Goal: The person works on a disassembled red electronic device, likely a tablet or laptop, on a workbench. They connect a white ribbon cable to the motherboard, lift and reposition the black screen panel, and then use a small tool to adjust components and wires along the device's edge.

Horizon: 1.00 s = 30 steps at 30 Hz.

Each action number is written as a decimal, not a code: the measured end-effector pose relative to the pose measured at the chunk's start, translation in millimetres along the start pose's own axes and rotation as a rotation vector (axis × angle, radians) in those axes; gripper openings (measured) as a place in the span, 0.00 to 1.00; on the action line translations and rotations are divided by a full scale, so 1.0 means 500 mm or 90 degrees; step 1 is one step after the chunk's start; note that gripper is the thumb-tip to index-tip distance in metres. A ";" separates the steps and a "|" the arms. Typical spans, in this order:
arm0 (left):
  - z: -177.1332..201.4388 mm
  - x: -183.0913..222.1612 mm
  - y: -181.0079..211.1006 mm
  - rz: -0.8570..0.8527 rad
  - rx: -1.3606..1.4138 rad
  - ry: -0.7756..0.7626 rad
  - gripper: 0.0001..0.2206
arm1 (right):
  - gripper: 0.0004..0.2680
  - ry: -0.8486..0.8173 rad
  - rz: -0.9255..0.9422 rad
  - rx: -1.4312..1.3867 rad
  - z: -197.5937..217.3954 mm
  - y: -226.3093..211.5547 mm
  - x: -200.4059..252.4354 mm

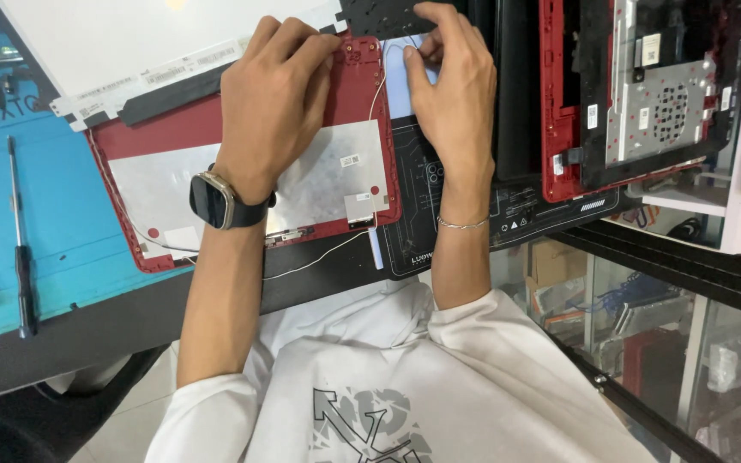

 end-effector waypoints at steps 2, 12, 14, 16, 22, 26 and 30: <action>-0.002 -0.002 -0.004 -0.002 0.000 0.000 0.07 | 0.13 -0.001 -0.037 -0.032 -0.003 0.013 -0.005; 0.011 0.002 0.005 -0.025 0.030 0.018 0.06 | 0.06 0.058 -0.115 -0.137 -0.023 0.083 -0.018; 0.044 -0.007 0.034 -0.024 0.042 0.003 0.04 | 0.07 0.066 -0.115 -0.135 -0.028 0.087 -0.016; 0.074 -0.018 0.067 -0.033 0.053 -0.004 0.03 | 0.08 0.085 -0.110 -0.131 -0.023 0.087 -0.026; 0.058 0.093 0.198 0.102 0.095 -0.342 0.12 | 0.09 0.093 -0.071 -0.112 -0.027 0.076 -0.021; 0.060 0.184 0.237 0.147 -0.002 -0.347 0.11 | 0.07 0.078 -0.066 -0.134 -0.025 0.073 -0.016; 0.086 0.200 0.251 0.128 -0.034 -0.260 0.07 | 0.03 0.124 0.025 -0.077 -0.007 0.050 -0.001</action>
Point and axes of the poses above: each hand's wrist, its own x-axis away from the middle knuckle, its own z-axis out of the back of the hand, y = z × x, the point moved 9 cm from there along -x, towards the middle knuckle, and after that the axes turned 15 degrees about -z, right-handed, at the moved point
